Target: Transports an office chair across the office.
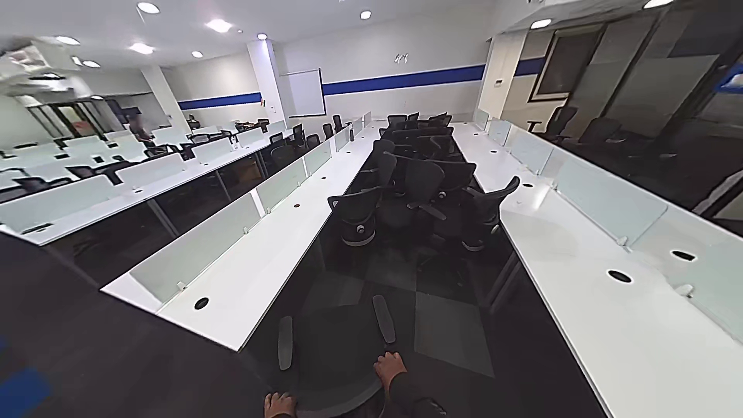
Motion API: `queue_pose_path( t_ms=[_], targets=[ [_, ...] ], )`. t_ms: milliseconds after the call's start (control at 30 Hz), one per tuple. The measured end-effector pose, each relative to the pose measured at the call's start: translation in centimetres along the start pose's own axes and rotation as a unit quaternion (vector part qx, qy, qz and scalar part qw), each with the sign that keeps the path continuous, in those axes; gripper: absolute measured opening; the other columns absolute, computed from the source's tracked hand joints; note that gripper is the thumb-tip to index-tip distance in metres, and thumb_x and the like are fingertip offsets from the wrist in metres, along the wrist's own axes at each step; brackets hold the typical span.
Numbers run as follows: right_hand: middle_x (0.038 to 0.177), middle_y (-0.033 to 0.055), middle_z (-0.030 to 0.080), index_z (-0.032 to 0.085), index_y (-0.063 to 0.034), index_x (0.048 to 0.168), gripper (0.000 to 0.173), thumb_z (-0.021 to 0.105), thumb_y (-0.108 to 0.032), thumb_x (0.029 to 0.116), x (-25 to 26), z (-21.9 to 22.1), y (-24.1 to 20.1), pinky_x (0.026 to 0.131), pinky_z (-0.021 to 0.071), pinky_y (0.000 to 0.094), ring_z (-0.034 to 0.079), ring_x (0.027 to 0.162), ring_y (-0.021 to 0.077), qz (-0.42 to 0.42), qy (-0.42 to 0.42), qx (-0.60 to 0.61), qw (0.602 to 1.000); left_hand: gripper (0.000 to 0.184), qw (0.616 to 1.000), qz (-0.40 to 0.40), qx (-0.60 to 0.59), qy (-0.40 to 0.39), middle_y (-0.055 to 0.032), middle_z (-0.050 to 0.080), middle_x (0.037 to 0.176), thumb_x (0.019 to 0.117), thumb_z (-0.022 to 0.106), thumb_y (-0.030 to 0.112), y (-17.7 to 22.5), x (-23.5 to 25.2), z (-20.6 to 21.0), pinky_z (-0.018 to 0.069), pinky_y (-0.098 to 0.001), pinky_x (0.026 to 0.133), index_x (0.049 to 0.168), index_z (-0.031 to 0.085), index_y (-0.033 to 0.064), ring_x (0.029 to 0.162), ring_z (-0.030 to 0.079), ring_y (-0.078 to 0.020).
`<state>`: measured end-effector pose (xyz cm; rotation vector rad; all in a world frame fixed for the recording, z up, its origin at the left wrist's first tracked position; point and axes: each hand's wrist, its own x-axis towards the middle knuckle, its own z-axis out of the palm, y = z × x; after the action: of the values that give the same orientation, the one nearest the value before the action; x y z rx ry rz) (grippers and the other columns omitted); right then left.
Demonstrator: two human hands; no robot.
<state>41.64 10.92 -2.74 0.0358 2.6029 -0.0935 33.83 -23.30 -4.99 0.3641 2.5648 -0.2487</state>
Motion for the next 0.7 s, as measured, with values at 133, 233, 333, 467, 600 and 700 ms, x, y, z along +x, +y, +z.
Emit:
queue_pose_path(
  t_ms=[133, 233, 333, 467, 600, 700],
  targets=[
    [0.145, 0.0100, 0.061, 0.066, -0.0179, 0.137, 0.054, 0.078, -0.019, 0.0849, -3.6, 2.0, -0.8, 0.109, 0.0414, 0.0599, 0.051, 0.136, 0.0358, -0.002, -0.023, 0.001, 1.000, 0.042, 1.000, -0.022, 0.014, 0.000, -0.0008, 0.062, 0.147, 0.0921, 0.065, 0.036, 0.8, -5.3, 2.8, 0.0219, -0.0629, 0.124, 0.132, 0.071, 0.0272, 0.145, 0.047, -0.0342],
    [0.144, 0.0109, 0.061, 0.065, -0.0170, 0.137, 0.055, 0.078, -0.019, 0.0838, -6.5, 4.0, -1.5, 0.109, 0.0414, 0.0599, 0.052, 0.136, 0.0357, -0.004, -0.023, 0.000, 1.000, 0.046, 0.999, -0.030, 0.014, -0.006, -0.0002, 0.061, 0.148, 0.0883, 0.069, 0.037, 1.2, -8.3, 5.2, 0.0213, -0.0634, 0.124, 0.134, 0.070, 0.0301, 0.145, 0.046, -0.0340],
    [0.143, 0.0113, 0.062, 0.066, -0.0161, 0.136, 0.053, 0.078, -0.020, 0.0842, -9.0, 5.9, -2.5, 0.109, 0.0417, 0.0596, 0.053, 0.134, 0.0360, -0.011, -0.013, 0.002, 1.000, 0.045, 0.999, -0.036, 0.007, -0.014, -0.0026, 0.061, 0.149, 0.0924, 0.066, 0.035, 1.0, -11.4, 6.9, 0.0192, -0.0640, 0.125, 0.136, 0.068, 0.0272, 0.147, 0.044, -0.0351],
    [0.143, 0.0105, 0.062, 0.066, -0.0155, 0.135, 0.048, 0.074, -0.020, 0.0883, -12.0, 8.0, -3.6, 0.109, 0.0414, 0.0587, 0.053, 0.135, 0.0353, -0.010, -0.012, -0.001, 1.000, 0.044, 0.999, -0.033, -0.007, -0.010, -0.0041, 0.061, 0.148, 0.0938, 0.065, 0.034, 0.9, -15.2, 9.0, 0.0196, -0.0639, 0.125, 0.137, 0.068, 0.0262, 0.147, 0.044, -0.0359],
    [0.143, 0.0096, 0.062, 0.066, -0.0179, 0.136, 0.055, 0.078, -0.026, 0.0830, -15.0, 9.6, -4.7, 0.109, 0.0420, 0.0591, 0.053, 0.135, 0.0350, -0.009, -0.013, -0.023, 1.000, 0.043, 0.999, -0.034, -0.013, -0.004, -0.0034, 0.061, 0.148, 0.0945, 0.063, 0.032, 0.9, -18.5, 11.3, 0.0194, -0.0636, 0.125, 0.137, 0.068, 0.0256, 0.148, 0.043, -0.0360],
    [0.142, 0.0096, 0.062, 0.067, -0.0178, 0.136, 0.059, 0.081, -0.028, 0.0794, -17.1, 11.0, -5.4, 0.108, 0.0425, 0.0585, 0.054, 0.134, 0.0351, -0.001, -0.006, -0.027, 1.000, 0.044, 0.999, -0.028, -0.020, -0.003, -0.0043, 0.062, 0.147, 0.0935, 0.064, 0.033, 1.2, -21.3, 12.7, 0.0195, -0.0643, 0.125, 0.136, 0.069, 0.0241, 0.147, 0.044, -0.0358]
  ],
)
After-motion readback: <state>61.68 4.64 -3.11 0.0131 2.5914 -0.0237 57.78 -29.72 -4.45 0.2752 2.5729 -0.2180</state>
